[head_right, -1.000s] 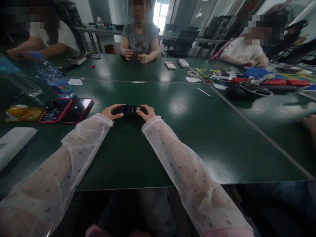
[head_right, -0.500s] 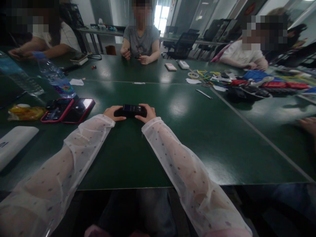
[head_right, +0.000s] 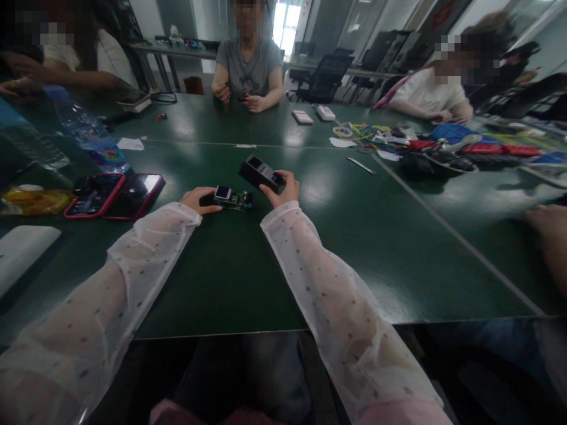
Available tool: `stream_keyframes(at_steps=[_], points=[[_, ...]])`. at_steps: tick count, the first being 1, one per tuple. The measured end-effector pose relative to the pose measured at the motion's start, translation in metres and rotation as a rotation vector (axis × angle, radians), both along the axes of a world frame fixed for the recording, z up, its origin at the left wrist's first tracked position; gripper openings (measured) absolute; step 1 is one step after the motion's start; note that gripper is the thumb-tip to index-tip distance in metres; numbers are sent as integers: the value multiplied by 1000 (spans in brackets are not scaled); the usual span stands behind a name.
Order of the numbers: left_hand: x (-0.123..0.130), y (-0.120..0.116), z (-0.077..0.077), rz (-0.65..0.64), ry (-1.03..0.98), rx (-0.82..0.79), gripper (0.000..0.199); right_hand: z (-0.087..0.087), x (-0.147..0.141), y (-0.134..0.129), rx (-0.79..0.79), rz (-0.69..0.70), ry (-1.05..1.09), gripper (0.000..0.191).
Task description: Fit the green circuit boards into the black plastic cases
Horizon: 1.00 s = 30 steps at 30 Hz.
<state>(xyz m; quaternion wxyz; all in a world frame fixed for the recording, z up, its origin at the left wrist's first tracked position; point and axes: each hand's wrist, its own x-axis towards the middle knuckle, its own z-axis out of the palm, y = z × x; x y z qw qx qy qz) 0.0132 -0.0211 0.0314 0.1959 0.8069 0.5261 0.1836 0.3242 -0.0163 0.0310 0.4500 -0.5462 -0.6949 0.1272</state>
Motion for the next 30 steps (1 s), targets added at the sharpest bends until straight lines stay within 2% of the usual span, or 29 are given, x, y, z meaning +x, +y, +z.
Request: stream_keyframes(at_steps=[4, 13, 19, 25, 30], points=[[0, 0, 3, -9, 12, -28, 71, -5, 11, -5, -72, -154, -31, 57], [0, -1, 5, -13, 4, -40, 70, -26, 19, 16, -184, -253, -70, 61], [1, -3, 6, -11, 11, -39, 72, -18, 18, 6, -212, -255, -156, 69], [-1, 3, -1, -24, 22, -4, 71, -6, 12, -6, -218, -295, -224, 65], [-2, 3, -2, -25, 9, -3, 71, -7, 12, -3, -223, -293, -234, 62]])
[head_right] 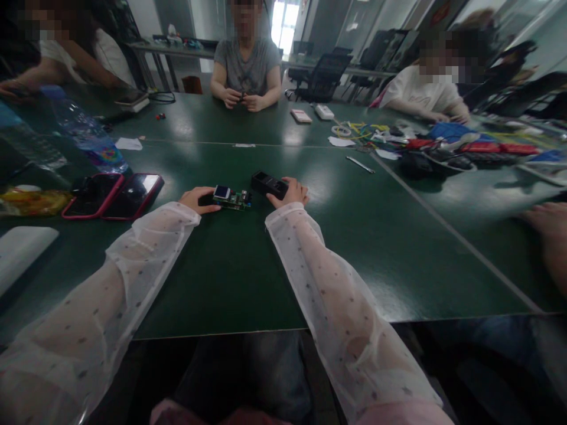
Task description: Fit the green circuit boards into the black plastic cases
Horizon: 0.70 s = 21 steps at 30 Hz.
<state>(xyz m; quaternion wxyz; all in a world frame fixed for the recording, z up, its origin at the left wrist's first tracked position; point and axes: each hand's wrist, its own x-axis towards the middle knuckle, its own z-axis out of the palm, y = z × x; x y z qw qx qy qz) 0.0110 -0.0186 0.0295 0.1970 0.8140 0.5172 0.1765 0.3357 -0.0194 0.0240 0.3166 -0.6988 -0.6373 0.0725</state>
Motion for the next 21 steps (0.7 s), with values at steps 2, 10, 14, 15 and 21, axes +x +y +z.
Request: stream_keyframes(at_steps=[2, 10, 14, 15, 21], points=[[0, -2, 1, -2, -9, -1, 71, -2, 1, 3, -28, 2, 5, 61], [1, -6, 5, -1, -27, -2, 71, -2, -2, -2, 140, 117, 190, 60], [1, -3, 4, -7, -15, 1, 72, 1, -18, -7, 187, 323, 290, 63], [0, -2, 3, -6, -7, 0, 73, 2, -23, -9, 178, 368, 284, 63], [2, 1, -4, 56, -16, 10, 73, 0, -47, -14, 146, 499, 180, 59]])
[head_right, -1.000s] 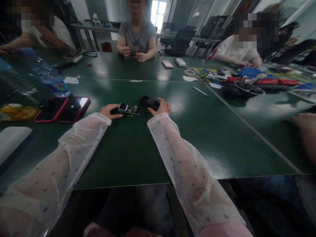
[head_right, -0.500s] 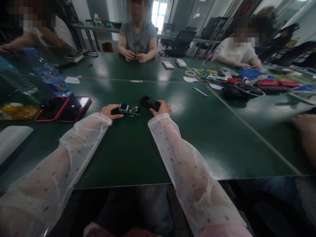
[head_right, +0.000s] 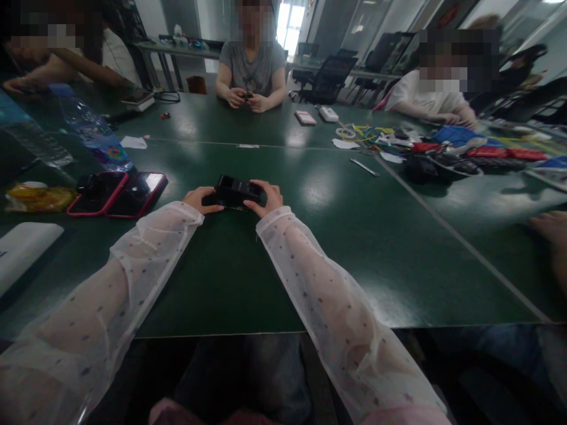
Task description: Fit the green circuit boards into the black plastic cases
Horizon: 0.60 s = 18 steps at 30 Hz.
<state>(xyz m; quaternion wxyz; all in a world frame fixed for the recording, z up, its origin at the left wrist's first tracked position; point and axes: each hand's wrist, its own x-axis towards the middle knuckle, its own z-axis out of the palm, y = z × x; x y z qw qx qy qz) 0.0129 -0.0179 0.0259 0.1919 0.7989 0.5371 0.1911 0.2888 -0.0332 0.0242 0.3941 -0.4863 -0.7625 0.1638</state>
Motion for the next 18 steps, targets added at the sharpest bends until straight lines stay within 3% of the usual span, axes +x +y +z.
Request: stream_keyframes(at_steps=[6, 15, 18], points=[[3, -7, 3, 63, -91, -26, 91, -9, -2, 4, -83, 28, -104, 58], [2, -10, 6, -25, -347, -101, 76, -4, 5, -2, -235, 199, 42, 65], [2, -9, 8, -43, -335, -120, 75, -4, 4, -1, -309, 201, 136, 68]])
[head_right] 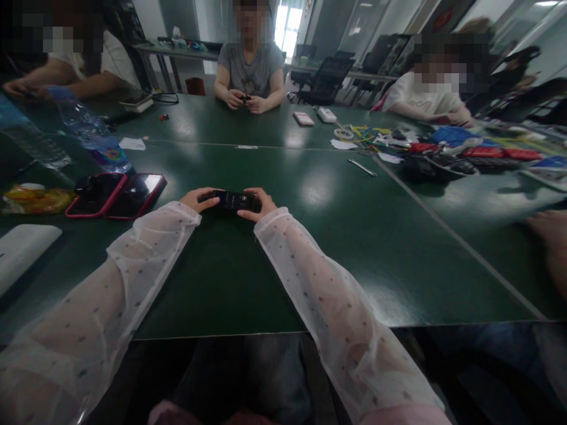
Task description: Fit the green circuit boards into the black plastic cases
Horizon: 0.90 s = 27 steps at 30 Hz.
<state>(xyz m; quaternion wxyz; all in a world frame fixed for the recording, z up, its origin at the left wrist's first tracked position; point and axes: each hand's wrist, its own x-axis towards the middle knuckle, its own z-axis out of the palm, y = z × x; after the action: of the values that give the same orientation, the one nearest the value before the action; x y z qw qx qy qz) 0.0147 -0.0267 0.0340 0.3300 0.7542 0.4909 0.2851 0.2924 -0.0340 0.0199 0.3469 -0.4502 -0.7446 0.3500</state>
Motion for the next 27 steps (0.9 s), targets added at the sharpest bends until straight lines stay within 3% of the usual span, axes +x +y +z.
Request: stream_keyframes(at_steps=[6, 15, 27], points=[[1, -4, 8, 3, 97, -1, 69, 4, -5, -1, -181, 5, 185, 74], [3, -17, 21, -19, 110, 13, 68, 12, -9, -3, -186, -30, 146, 54], [-2, -2, 0, -49, -18, -2, 77, 9, -2, 0, -208, 3, 171, 52]])
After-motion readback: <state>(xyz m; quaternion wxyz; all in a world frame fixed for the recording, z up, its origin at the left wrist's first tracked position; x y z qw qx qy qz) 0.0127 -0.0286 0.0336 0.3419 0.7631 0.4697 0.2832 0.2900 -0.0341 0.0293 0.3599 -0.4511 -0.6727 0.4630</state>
